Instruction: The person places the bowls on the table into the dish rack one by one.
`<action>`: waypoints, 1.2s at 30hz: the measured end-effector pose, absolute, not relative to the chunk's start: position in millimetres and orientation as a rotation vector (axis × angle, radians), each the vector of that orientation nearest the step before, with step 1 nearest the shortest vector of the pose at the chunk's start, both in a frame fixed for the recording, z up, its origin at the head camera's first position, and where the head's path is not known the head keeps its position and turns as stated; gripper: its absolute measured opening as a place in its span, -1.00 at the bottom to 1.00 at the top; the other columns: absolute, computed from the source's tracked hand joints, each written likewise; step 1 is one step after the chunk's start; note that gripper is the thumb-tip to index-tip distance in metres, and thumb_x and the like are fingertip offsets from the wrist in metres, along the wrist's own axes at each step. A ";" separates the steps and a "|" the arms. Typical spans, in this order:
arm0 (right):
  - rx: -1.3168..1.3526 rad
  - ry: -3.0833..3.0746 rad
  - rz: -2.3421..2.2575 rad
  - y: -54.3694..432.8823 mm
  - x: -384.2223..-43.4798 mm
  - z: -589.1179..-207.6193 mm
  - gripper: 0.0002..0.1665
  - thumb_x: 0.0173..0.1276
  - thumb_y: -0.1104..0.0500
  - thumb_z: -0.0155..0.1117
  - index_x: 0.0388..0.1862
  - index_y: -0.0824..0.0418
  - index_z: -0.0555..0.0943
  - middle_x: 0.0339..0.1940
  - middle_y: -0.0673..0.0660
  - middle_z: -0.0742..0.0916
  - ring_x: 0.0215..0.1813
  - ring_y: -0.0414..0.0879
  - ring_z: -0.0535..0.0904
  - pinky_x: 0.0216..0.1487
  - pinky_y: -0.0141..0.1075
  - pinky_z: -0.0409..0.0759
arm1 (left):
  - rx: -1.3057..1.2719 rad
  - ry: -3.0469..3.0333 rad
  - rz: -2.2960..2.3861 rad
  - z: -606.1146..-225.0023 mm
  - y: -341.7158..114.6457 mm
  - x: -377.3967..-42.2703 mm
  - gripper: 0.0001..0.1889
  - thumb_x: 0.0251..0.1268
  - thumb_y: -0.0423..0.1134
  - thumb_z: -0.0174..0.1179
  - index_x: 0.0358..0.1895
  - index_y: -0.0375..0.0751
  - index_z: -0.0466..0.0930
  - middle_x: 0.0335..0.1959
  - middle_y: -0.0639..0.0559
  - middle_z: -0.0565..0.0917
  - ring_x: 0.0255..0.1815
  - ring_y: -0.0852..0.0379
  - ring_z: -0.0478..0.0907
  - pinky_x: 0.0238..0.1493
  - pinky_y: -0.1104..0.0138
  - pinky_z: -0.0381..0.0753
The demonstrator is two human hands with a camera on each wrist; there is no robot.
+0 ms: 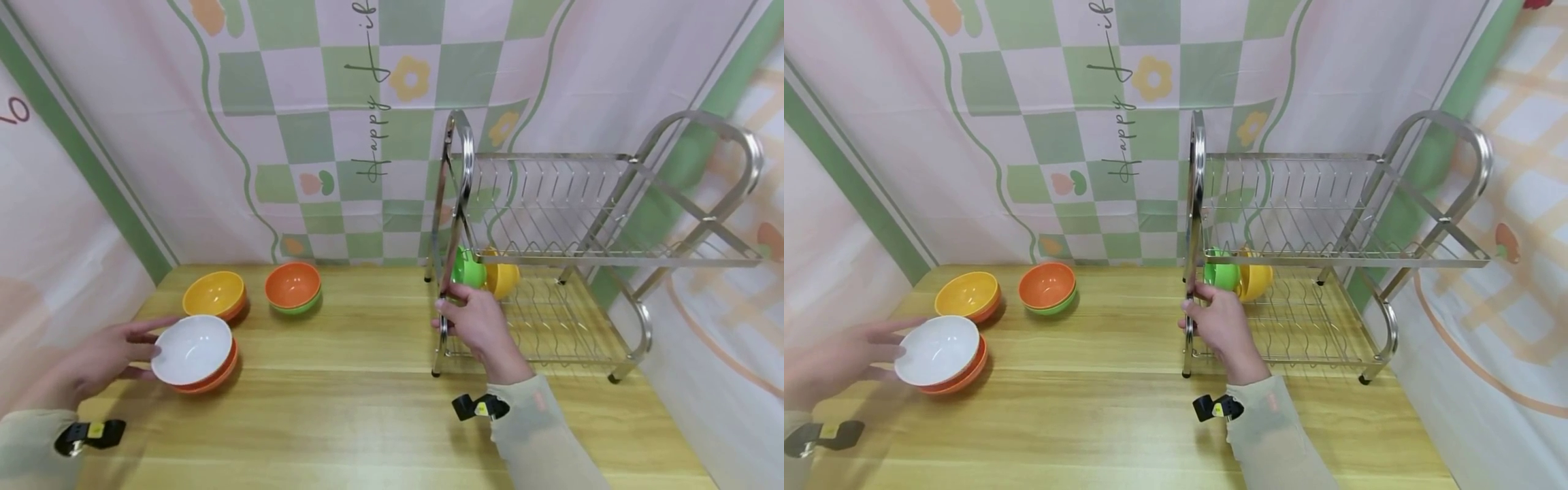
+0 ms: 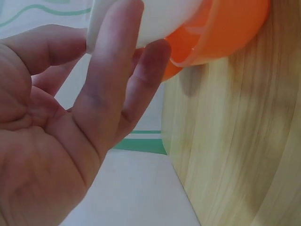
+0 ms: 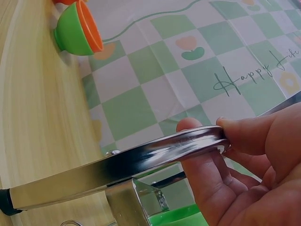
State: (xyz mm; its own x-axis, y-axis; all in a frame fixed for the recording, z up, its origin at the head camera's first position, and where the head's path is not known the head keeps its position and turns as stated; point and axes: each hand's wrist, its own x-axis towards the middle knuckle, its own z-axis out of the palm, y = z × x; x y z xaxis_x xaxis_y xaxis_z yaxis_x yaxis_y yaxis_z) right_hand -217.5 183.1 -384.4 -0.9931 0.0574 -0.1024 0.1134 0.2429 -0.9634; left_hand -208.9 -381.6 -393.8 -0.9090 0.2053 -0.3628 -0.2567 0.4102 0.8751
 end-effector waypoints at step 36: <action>0.170 2.443 -1.902 182.7 -217.6 -385.7 -0.41 0.48 0.28 0.21 0.46 0.25 0.40 0.40 0.27 0.47 -0.24 0.05 0.73 -0.20 -0.18 0.75 | 0.062 2.024 1.803 -375.4 -285.5 -181.4 -0.51 0.40 -0.43 0.18 0.30 0.13 0.57 0.16 -0.26 0.39 -0.14 -0.09 0.62 -0.17 0.10 0.75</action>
